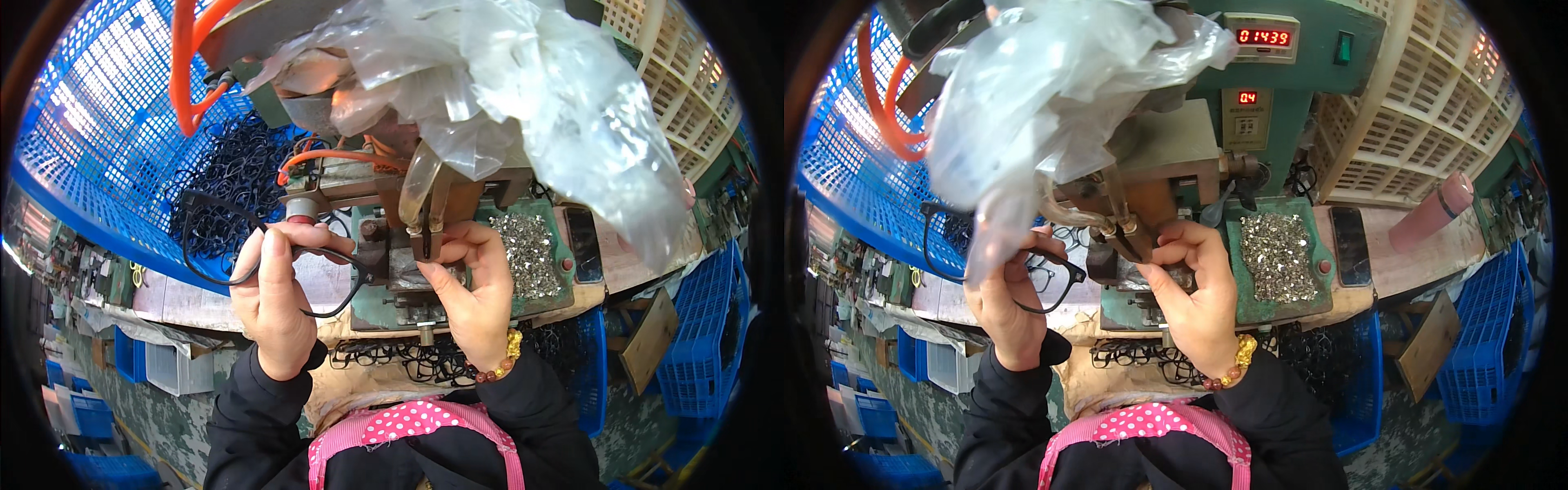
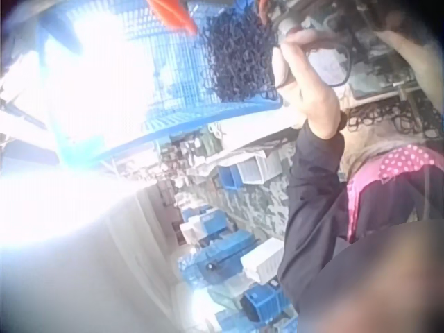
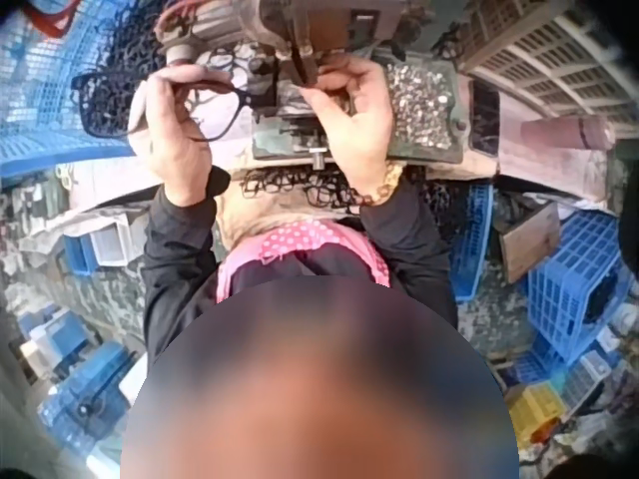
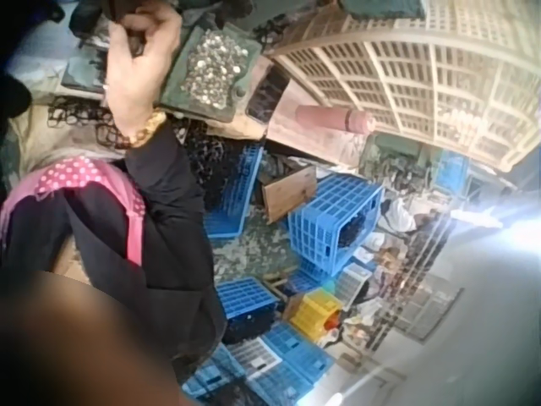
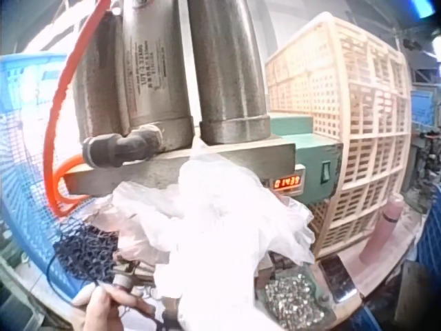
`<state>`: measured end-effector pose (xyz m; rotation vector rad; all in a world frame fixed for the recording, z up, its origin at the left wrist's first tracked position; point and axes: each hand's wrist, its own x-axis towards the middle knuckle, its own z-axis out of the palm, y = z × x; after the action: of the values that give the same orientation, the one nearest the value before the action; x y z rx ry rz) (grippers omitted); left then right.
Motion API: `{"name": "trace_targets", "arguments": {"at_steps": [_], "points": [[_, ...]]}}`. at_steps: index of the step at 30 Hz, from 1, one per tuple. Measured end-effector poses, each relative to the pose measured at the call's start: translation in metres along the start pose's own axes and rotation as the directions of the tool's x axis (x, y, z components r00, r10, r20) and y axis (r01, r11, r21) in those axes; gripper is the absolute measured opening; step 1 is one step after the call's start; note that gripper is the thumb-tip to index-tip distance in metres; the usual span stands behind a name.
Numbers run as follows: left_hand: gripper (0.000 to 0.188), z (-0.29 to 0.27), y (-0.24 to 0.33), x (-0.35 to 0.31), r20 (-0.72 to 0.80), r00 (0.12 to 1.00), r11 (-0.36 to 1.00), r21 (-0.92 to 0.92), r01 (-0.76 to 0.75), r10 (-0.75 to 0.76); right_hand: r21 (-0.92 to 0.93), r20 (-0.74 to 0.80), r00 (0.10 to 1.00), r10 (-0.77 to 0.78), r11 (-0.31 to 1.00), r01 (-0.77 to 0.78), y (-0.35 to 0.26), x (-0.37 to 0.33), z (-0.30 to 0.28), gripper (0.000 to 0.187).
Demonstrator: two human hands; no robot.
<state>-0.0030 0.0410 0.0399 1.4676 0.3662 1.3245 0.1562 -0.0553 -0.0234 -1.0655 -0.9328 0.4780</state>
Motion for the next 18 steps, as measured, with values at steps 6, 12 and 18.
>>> {"name": "trace_targets", "arguments": {"at_steps": [6, 12, 18], "points": [[0.035, 0.006, 0.006, -0.004, 0.044, 0.996, 0.997, 0.027, 0.075, -0.076, 0.056, -0.018, 0.998, 0.068, 0.996, -0.067, -0.008, 0.002, 0.002, 0.043], [0.038, 0.018, 0.004, -0.051, 0.595, 0.278, 0.335, -0.017, 0.942, -0.754, -0.044, 0.022, 0.999, 0.023, 0.999, -0.022, -0.008, -0.002, -0.016, 0.038], [0.036, 0.015, -0.019, -0.055, 0.669, 0.205, 0.115, -0.177, 0.977, -0.714, -0.263, -0.302, 0.946, -0.119, 0.964, 0.038, -0.010, -0.006, -0.079, 0.030]]}}
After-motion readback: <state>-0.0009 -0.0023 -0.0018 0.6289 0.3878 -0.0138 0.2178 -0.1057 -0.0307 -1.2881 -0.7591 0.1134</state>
